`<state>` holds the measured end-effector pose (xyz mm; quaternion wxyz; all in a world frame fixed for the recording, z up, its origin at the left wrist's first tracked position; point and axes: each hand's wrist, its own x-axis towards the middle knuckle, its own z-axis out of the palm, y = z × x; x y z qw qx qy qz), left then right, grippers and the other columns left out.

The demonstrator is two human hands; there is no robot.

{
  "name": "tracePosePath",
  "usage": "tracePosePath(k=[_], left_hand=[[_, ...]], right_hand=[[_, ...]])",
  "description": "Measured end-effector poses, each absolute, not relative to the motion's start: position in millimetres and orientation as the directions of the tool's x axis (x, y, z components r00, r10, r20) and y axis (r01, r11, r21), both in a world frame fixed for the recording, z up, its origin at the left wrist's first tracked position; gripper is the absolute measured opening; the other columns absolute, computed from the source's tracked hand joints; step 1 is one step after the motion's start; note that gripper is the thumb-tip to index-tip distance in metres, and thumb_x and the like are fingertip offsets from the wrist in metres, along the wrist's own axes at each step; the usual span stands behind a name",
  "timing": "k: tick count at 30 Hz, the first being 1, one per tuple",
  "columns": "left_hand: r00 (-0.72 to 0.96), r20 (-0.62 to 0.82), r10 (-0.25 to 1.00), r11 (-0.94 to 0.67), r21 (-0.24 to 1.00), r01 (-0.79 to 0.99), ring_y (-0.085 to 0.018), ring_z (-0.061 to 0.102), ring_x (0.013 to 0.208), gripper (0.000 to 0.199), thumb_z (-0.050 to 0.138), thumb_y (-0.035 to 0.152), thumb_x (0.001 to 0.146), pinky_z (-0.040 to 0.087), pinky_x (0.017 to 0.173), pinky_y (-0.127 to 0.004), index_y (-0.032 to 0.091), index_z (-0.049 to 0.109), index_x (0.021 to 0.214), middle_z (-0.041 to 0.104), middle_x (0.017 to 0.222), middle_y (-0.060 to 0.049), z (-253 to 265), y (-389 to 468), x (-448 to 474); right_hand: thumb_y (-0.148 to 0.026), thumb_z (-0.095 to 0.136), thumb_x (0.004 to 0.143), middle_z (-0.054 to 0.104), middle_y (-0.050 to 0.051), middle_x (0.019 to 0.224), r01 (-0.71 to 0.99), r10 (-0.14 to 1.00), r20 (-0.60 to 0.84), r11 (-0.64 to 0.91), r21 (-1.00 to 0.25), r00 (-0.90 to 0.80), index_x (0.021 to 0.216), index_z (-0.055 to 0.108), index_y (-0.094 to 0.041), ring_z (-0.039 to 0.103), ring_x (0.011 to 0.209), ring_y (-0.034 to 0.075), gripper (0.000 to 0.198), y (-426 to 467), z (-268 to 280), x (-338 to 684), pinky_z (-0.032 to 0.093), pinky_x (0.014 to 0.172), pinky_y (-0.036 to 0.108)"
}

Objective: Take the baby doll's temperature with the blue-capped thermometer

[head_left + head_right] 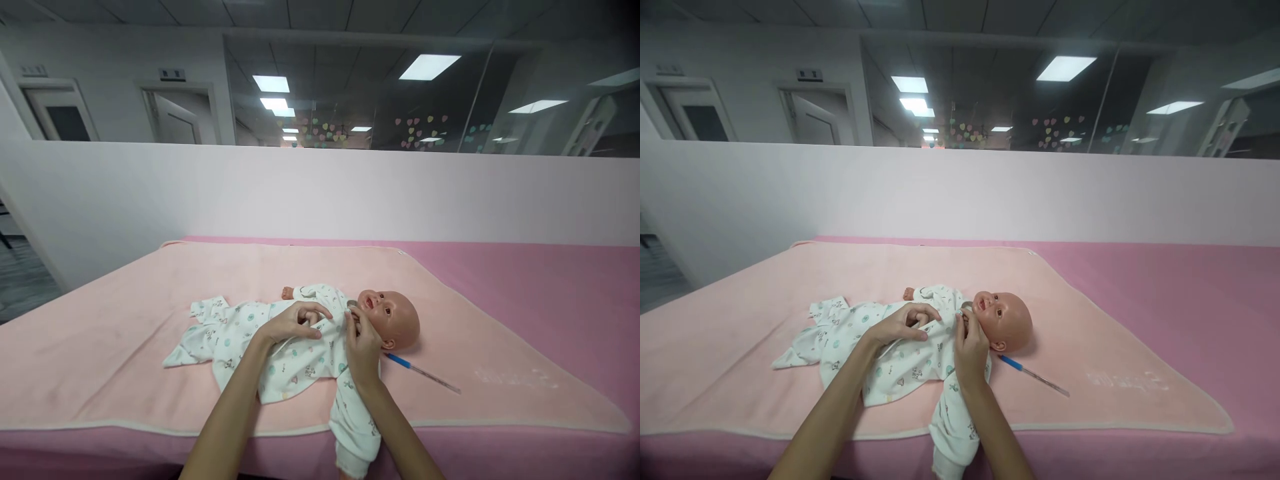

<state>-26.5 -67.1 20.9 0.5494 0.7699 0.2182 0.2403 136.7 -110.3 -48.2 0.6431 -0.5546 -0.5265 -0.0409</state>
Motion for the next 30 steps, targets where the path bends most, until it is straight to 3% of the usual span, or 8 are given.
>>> tracePosePath(k=[5, 8, 11, 14, 21, 30], left_hand=[[0.632, 0.203, 0.748, -0.332, 0.939, 0.090, -0.008, 0.033, 0.058, 0.034, 0.069, 0.030, 0.064, 0.029, 0.056, -0.020, 0.016, 0.061, 0.094, 0.034, 0.061, 0.005, 12.3, -79.9, -27.1], [0.546, 0.270, 0.793, -0.398, 0.909, 0.128, -0.010, 0.041, 0.063, 0.033, 0.067, 0.025, 0.065, 0.035, 0.062, -0.022, 0.016, 0.060, 0.097, 0.043, 0.064, 0.004, 5.7, -80.1, -20.9], [0.485, 0.348, 0.802, -0.481, 0.858, 0.179, -0.014, 0.050, 0.079, 0.034, 0.066, 0.018, 0.064, 0.040, 0.073, -0.025, 0.017, 0.061, 0.098, 0.057, 0.084, -0.002, -0.6, -81.2, -14.7], [0.411, 0.406, 0.816, -0.526, 0.816, 0.241, -0.017, 0.052, 0.091, 0.031, 0.063, 0.016, 0.065, 0.041, 0.082, -0.028, 0.017, 0.062, 0.095, 0.059, 0.097, -0.005, -5.3, -86.7, -10.7], [0.304, 0.457, 0.836, -0.547, 0.743, 0.386, -0.017, 0.055, 0.087, 0.022, 0.063, 0.017, 0.067, 0.043, 0.084, -0.030, 0.017, 0.062, 0.089, 0.059, 0.088, -0.004, -8.3, -98.7, -3.9], [0.199, 0.562, 0.803, -0.576, 0.645, 0.502, -0.018, 0.056, 0.089, 0.008, 0.059, 0.023, 0.072, 0.041, 0.087, -0.032, 0.018, 0.059, 0.078, 0.062, 0.087, -0.003, -17.7, -113.1, 3.9]], right_hand=[[-0.029, 0.039, 0.088, 0.067, 0.012, 0.096, 0.739, 0.454, 0.807, 0.377, -0.558, 0.378, 0.102, 0.061, -0.013, 0.063, 0.089, 0.021, 0.030, -111.5, -48.7, 133.8, 0.050, 0.072, 0.030], [-0.020, 0.037, 0.088, 0.063, 0.011, 0.110, 0.831, 0.421, 0.895, 0.440, -0.340, 0.144, 0.113, 0.058, -0.016, 0.061, 0.098, 0.021, 0.033, -115.1, -47.8, 129.0, 0.051, 0.073, 0.029], [-0.015, 0.035, 0.087, 0.061, 0.008, 0.114, 0.841, 0.455, 0.887, 0.507, -0.188, -0.076, 0.112, 0.060, -0.019, 0.065, 0.084, 0.017, 0.035, -118.7, -47.1, 125.3, 0.051, 0.062, 0.024], [-0.015, 0.036, 0.086, 0.064, 0.008, 0.108, 0.829, 0.488, 0.871, 0.511, -0.226, -0.064, 0.104, 0.064, -0.017, 0.065, 0.080, 0.017, 0.033, -120.4, -47.0, 125.1, 0.050, 0.061, 0.024], [-0.016, 0.035, 0.086, 0.064, 0.009, 0.107, 0.790, 0.561, 0.828, 0.497, -0.358, 0.022, 0.104, 0.062, -0.015, 0.062, 0.089, 0.018, 0.033, -119.5, -48.6, 127.6, 0.048, 0.069, 0.026], [-0.021, 0.034, 0.087, 0.064, 0.008, 0.099, 0.751, 0.600, 0.799, 0.518, -0.408, 0.020, 0.101, 0.063, -0.016, 0.061, 0.083, 0.016, 0.032, -121.0, -47.7, 128.9, 0.045, 0.064, 0.024]])
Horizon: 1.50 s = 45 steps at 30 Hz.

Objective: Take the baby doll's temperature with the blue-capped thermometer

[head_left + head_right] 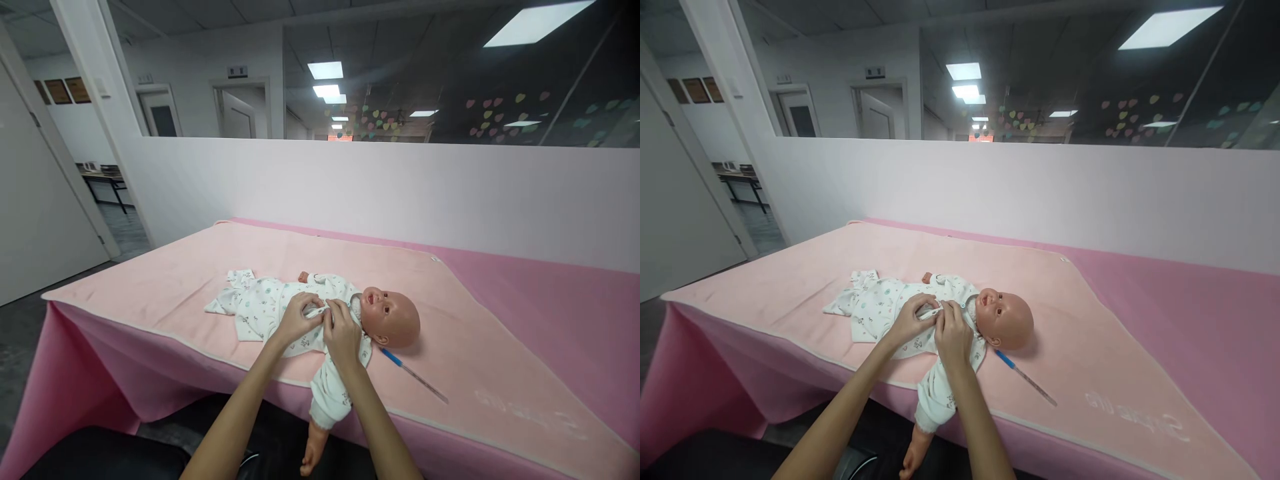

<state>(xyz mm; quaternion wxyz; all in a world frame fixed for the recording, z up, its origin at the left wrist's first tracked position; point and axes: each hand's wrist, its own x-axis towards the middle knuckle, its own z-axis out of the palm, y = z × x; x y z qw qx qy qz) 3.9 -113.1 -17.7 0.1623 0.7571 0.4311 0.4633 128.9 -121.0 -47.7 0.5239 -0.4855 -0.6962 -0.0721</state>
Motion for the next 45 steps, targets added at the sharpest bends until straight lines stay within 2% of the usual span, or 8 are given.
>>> tracePosePath(k=[8, 12, 16, 22, 27, 31, 38, 45], left_hand=[[0.091, 0.737, 0.669, -0.565, 0.426, 0.707, -0.018, 0.055, 0.089, 0.012, 0.053, 0.025, 0.078, 0.040, 0.084, -0.032, 0.021, 0.061, 0.085, 0.062, 0.089, -0.004, -34.1, -126.5, 7.5], [0.117, 0.804, 0.583, -0.592, 0.321, 0.740, -0.017, 0.055, 0.087, 0.014, 0.053, 0.022, 0.078, 0.040, 0.082, -0.032, 0.020, 0.063, 0.088, 0.062, 0.089, -0.005, -37.4, -127.4, 8.3], [0.152, 0.823, 0.547, -0.610, 0.268, 0.745, -0.017, 0.055, 0.087, 0.017, 0.052, 0.019, 0.078, 0.039, 0.081, -0.033, 0.021, 0.064, 0.090, 0.061, 0.091, -0.005, -38.5, -127.5, 7.5], [0.179, 0.791, 0.585, -0.585, 0.259, 0.768, -0.018, 0.054, 0.085, 0.020, 0.052, 0.022, 0.078, 0.037, 0.080, -0.034, 0.023, 0.064, 0.094, 0.060, 0.092, -0.005, -35.6, -129.0, 6.6], [0.158, 0.760, 0.630, -0.536, 0.279, 0.797, -0.021, 0.051, 0.089, 0.017, 0.051, 0.024, 0.080, 0.036, 0.080, -0.035, 0.021, 0.062, 0.092, 0.059, 0.094, -0.005, -33.2, -130.0, 7.8], [0.190, 0.741, 0.644, -0.564, 0.291, 0.773, -0.020, 0.050, 0.092, 0.016, 0.047, 0.024, 0.083, 0.035, 0.082, -0.034, 0.020, 0.060, 0.091, 0.059, 0.096, -0.005, -32.9, -128.9, 6.1], [0.202, 0.714, 0.671, -0.573, 0.325, 0.752, -0.020, 0.049, 0.093, 0.013, 0.045, 0.023, 0.084, 0.034, 0.082, -0.034, 0.019, 0.056, 0.089, 0.059, 0.098, -0.004, -32.5, -127.8, 4.2], [0.190, 0.709, 0.679, -0.600, 0.387, 0.700, -0.018, 0.050, 0.090, 0.010, 0.048, 0.018, 0.080, 0.035, 0.081, -0.032, 0.020, 0.053, 0.088, 0.058, 0.095, -0.002, -33.6, -127.8, 2.5]], right_hand=[[-0.022, 0.037, 0.086, 0.061, 0.006, 0.093, 0.680, 0.635, 0.772, 0.550, -0.484, 0.037, 0.093, 0.064, -0.018, 0.058, 0.079, 0.014, 0.028, -125.1, -43.4, 131.6, 0.042, 0.064, 0.023], [-0.019, 0.038, 0.084, 0.058, 0.006, 0.091, 0.700, 0.643, 0.765, 0.527, -0.482, 0.042, 0.092, 0.065, -0.020, 0.056, 0.075, 0.015, 0.028, -126.3, -42.6, 131.9, 0.041, 0.062, 0.024], [-0.020, 0.039, 0.082, 0.057, 0.006, 0.090, 0.672, 0.626, 0.774, 0.534, -0.512, 0.092, 0.087, 0.064, -0.019, 0.055, 0.073, 0.014, 0.025, -124.9, -43.3, 131.7, 0.042, 0.062, 0.025], [-0.023, 0.044, 0.080, 0.058, 0.005, 0.089, 0.606, 0.613, 0.779, 0.574, -0.551, 0.128, 0.083, 0.062, -0.019, 0.054, 0.066, 0.013, 0.020, -123.1, -44.6, 132.6, 0.043, 0.060, 0.025], [-0.025, 0.045, 0.082, 0.060, 0.005, 0.092, 0.621, 0.603, 0.788, 0.572, -0.535, 0.124, 0.083, 0.064, -0.019, 0.055, 0.070, 0.013, 0.020, -122.0, -45.2, 132.4, 0.045, 0.063, 0.026], [-0.025, 0.044, 0.083, 0.060, 0.006, 0.091, 0.632, 0.592, 0.799, 0.579, -0.516, 0.110, 0.084, 0.065, -0.019, 0.057, 0.074, 0.014, 0.021, -120.3, -45.5, 132.4, 0.045, 0.064, 0.025], [-0.025, 0.046, 0.083, 0.062, 0.005, 0.088, 0.630, 0.598, 0.794, 0.575, -0.521, 0.111, 0.084, 0.065, -0.019, 0.056, 0.068, 0.013, 0.020, -119.2, -46.0, 131.9, 0.045, 0.062, 0.025], [-0.026, 0.048, 0.084, 0.062, 0.004, 0.083, 0.613, 0.571, 0.815, 0.609, -0.504, 0.103, 0.083, 0.065, -0.019, 0.058, 0.073, 0.014, 0.018, -118.5, -47.4, 132.2, 0.044, 0.062, 0.025]])
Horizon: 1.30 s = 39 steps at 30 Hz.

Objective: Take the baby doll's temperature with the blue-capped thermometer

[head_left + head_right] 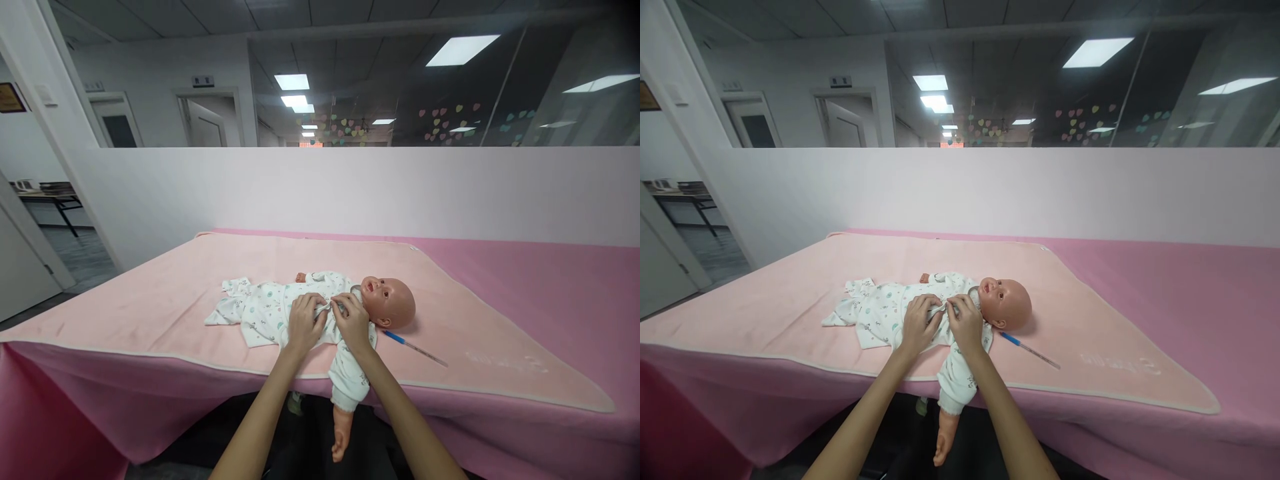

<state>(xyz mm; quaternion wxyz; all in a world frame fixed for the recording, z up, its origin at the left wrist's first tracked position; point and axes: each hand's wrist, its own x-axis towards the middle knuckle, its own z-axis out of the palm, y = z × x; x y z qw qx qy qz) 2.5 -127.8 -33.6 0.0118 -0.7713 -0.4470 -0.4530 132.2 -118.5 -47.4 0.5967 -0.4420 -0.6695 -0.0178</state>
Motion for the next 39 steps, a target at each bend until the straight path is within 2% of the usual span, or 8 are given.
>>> tracePosePath(k=[12, 16, 20, 25, 29, 31, 36, 39], left_hand=[[0.140, 0.729, 0.670, -0.623, 0.449, 0.640, -0.017, 0.049, 0.081, 0.009, 0.047, 0.018, 0.076, 0.036, 0.077, -0.031, 0.021, 0.055, 0.077, 0.057, 0.082, -0.001, -33.8, -129.2, -0.3], [-0.028, 0.784, 0.620, -0.551, 0.461, 0.696, -0.016, 0.047, 0.073, 0.024, 0.044, 0.019, 0.078, 0.036, 0.072, -0.032, 0.018, 0.047, 0.055, 0.053, 0.073, -0.003, -37.4, -128.0, 0.4], [-0.225, 0.805, 0.549, -0.425, 0.501, 0.754, -0.017, 0.045, 0.072, 0.031, 0.047, 0.017, 0.077, 0.032, 0.071, -0.034, 0.017, 0.044, 0.046, 0.054, 0.070, -0.003, -38.9, -126.1, 0.4], [-0.359, 0.768, 0.530, -0.325, 0.575, 0.751, -0.018, 0.045, 0.073, 0.038, 0.048, 0.021, 0.079, 0.031, 0.072, -0.034, 0.017, 0.043, 0.042, 0.055, 0.069, -0.003, -38.6, -124.6, -4.1], [-0.473, 0.766, 0.435, -0.283, 0.615, 0.736, -0.020, 0.045, 0.079, 0.028, 0.048, 0.026, 0.082, 0.031, 0.074, -0.035, 0.018, 0.051, 0.056, 0.056, 0.078, -0.004, -37.4, -127.5, -6.9], [-0.389, 0.828, 0.404, -0.333, 0.529, 0.780, -0.021, 0.046, 0.084, 0.018, 0.050, 0.026, 0.082, 0.031, 0.076, -0.035, 0.018, 0.055, 0.067, 0.057, 0.082, -0.005, -36.7, -129.6, -4.6], [0.081, 0.892, 0.445, -0.525, 0.186, 0.831, -0.018, 0.050, 0.085, 0.008, 0.054, 0.025, 0.082, 0.031, 0.079, -0.034, 0.022, 0.061, 0.082, 0.061, 0.087, -0.004, -36.1, -131.2, 7.2], [0.163, 0.875, 0.456, -0.549, 0.132, 0.826, -0.017, 0.052, 0.084, 0.010, 0.053, 0.024, 0.083, 0.032, 0.079, -0.033, 0.023, 0.062, 0.084, 0.062, 0.087, -0.002, -36.8, -129.6, 9.8]], right_hand=[[-0.024, 0.047, 0.084, 0.062, 0.003, 0.084, 0.619, 0.599, 0.797, 0.599, -0.508, 0.075, 0.084, 0.063, -0.020, 0.056, 0.068, 0.013, 0.016, -118.7, -49.0, 133.9, 0.042, 0.061, 0.025], [-0.025, 0.046, 0.086, 0.063, 0.004, 0.084, 0.610, 0.595, 0.799, 0.602, -0.516, 0.089, 0.085, 0.062, -0.020, 0.056, 0.070, 0.014, 0.018, -117.9, -49.8, 134.2, 0.042, 0.062, 0.025], [-0.027, 0.045, 0.086, 0.062, 0.004, 0.083, 0.611, 0.593, 0.801, 0.604, -0.512, 0.085, 0.085, 0.062, -0.020, 0.056, 0.068, 0.014, 0.018, -117.7, -49.6, 134.1, 0.042, 0.061, 0.025], [-0.025, 0.045, 0.086, 0.062, 0.003, 0.083, 0.608, 0.589, 0.804, 0.609, -0.510, 0.085, 0.086, 0.062, -0.020, 0.056, 0.068, 0.013, 0.018, -117.1, -50.1, 134.2, 0.042, 0.061, 0.024], [-0.025, 0.045, 0.085, 0.062, 0.003, 0.082, 0.613, 0.580, 0.807, 0.598, -0.516, 0.113, 0.085, 0.062, -0.020, 0.054, 0.065, 0.013, 0.017, -116.7, -50.3, 134.5, 0.041, 0.061, 0.025], [-0.024, 0.045, 0.085, 0.062, 0.003, 0.082, 0.615, 0.576, 0.808, 0.596, -0.516, 0.119, 0.085, 0.062, -0.020, 0.053, 0.064, 0.013, 0.017, -116.8, -50.0, 134.5, 0.042, 0.061, 0.025], [-0.023, 0.045, 0.084, 0.062, 0.003, 0.080, 0.619, 0.580, 0.807, 0.594, -0.513, 0.112, 0.085, 0.062, -0.020, 0.053, 0.062, 0.013, 0.017, -118.0, -49.1, 133.7, 0.042, 0.060, 0.026], [-0.022, 0.046, 0.084, 0.062, 0.003, 0.081, 0.626, 0.577, 0.809, 0.591, -0.509, 0.113, 0.083, 0.062, -0.020, 0.052, 0.062, 0.013, 0.017, -119.1, -48.8, 133.5, 0.042, 0.060, 0.026]])
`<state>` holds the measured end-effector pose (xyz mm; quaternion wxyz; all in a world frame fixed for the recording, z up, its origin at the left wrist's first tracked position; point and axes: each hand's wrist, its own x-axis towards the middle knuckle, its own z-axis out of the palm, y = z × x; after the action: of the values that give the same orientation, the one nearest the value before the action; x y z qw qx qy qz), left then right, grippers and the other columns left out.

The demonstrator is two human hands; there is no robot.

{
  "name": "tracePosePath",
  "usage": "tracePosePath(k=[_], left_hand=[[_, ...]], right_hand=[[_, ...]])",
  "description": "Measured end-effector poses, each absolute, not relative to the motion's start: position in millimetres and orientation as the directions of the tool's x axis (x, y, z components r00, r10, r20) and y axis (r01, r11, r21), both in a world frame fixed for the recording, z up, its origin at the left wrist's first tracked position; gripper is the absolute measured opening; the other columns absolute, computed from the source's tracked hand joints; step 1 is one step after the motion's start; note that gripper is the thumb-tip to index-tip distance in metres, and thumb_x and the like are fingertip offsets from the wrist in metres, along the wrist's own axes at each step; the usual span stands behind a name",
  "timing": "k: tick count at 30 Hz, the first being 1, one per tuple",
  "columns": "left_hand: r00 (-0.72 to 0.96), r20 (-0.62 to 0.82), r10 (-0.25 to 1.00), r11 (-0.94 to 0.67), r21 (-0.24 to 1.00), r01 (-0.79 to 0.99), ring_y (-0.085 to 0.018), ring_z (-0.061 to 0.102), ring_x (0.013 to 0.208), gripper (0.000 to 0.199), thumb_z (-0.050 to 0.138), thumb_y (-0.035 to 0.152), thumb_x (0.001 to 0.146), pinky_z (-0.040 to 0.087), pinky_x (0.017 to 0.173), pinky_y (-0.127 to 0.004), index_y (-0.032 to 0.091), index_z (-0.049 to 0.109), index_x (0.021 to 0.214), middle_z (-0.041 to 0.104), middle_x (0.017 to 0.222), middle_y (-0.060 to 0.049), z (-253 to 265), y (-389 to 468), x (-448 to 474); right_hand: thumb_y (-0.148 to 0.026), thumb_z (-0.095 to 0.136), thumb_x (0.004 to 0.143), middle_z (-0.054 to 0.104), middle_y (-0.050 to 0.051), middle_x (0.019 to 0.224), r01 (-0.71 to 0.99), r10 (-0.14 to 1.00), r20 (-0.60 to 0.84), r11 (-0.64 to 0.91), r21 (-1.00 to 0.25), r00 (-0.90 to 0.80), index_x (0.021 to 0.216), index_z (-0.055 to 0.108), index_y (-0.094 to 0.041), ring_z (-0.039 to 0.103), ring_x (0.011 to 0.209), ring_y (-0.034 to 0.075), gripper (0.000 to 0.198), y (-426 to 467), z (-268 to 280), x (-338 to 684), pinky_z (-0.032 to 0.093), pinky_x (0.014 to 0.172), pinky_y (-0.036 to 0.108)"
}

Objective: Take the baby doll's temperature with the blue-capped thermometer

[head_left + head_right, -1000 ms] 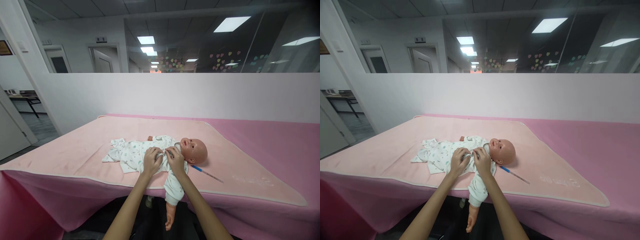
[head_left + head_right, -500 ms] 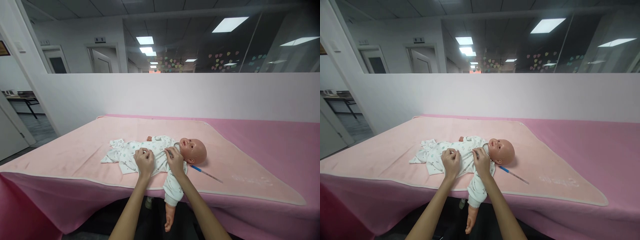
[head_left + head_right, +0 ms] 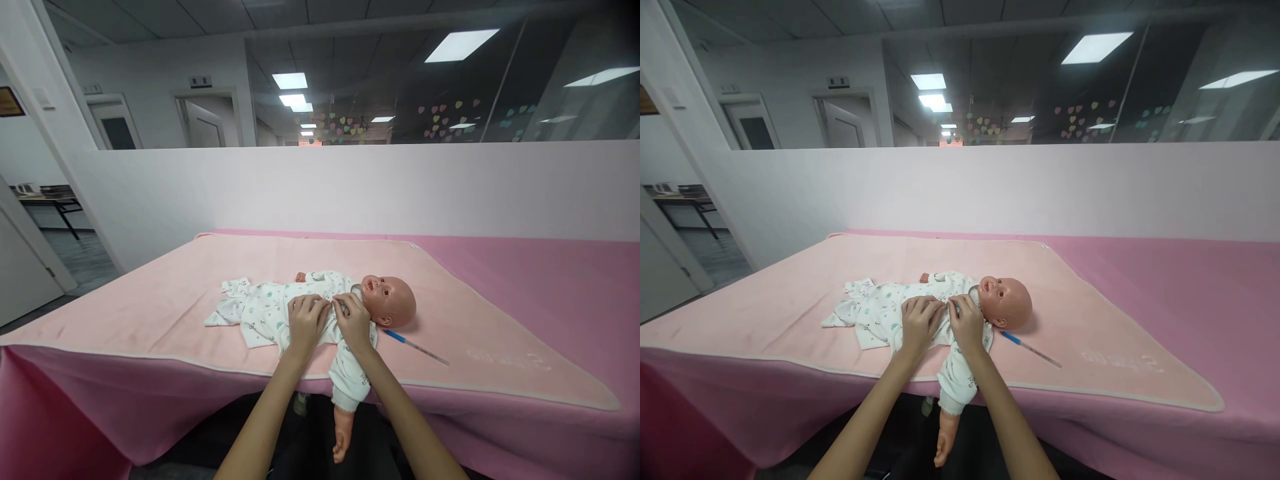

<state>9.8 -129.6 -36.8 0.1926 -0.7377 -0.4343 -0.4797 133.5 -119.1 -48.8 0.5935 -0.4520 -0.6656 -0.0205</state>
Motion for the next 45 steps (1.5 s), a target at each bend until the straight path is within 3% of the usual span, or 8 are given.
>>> tracePosePath(k=[7, 19, 45], left_hand=[[0.218, 0.894, 0.392, -0.568, 0.049, 0.822, -0.015, 0.052, 0.081, 0.018, 0.051, 0.017, 0.083, 0.033, 0.079, -0.031, 0.027, 0.065, 0.089, 0.063, 0.087, -0.001, -40.9, -128.2, 9.4], [0.107, 0.831, 0.545, -0.518, 0.233, 0.823, -0.017, 0.052, 0.086, 0.015, 0.054, 0.024, 0.081, 0.033, 0.080, -0.033, 0.026, 0.067, 0.089, 0.061, 0.091, -0.004, -34.6, -132.3, 8.4], [0.080, 0.793, 0.604, -0.489, 0.289, 0.823, -0.018, 0.051, 0.085, 0.012, 0.057, 0.025, 0.077, 0.035, 0.079, -0.033, 0.026, 0.066, 0.085, 0.060, 0.086, -0.002, -33.9, -130.4, 7.8]], right_hand=[[-0.022, 0.045, 0.084, 0.062, 0.003, 0.081, 0.637, 0.585, 0.804, 0.581, -0.507, 0.106, 0.084, 0.062, -0.019, 0.053, 0.061, 0.012, 0.017, -118.9, -49.0, 133.7, 0.042, 0.060, 0.025], [-0.025, 0.045, 0.084, 0.062, 0.004, 0.080, 0.638, 0.580, 0.808, 0.585, -0.501, 0.103, 0.084, 0.063, -0.020, 0.053, 0.060, 0.013, 0.019, -118.1, -49.5, 134.0, 0.042, 0.058, 0.026], [-0.025, 0.046, 0.083, 0.063, 0.003, 0.080, 0.631, 0.570, 0.815, 0.597, -0.495, 0.101, 0.081, 0.063, -0.020, 0.058, 0.069, 0.015, 0.018, -114.8, -52.5, 133.8, 0.044, 0.062, 0.026]])
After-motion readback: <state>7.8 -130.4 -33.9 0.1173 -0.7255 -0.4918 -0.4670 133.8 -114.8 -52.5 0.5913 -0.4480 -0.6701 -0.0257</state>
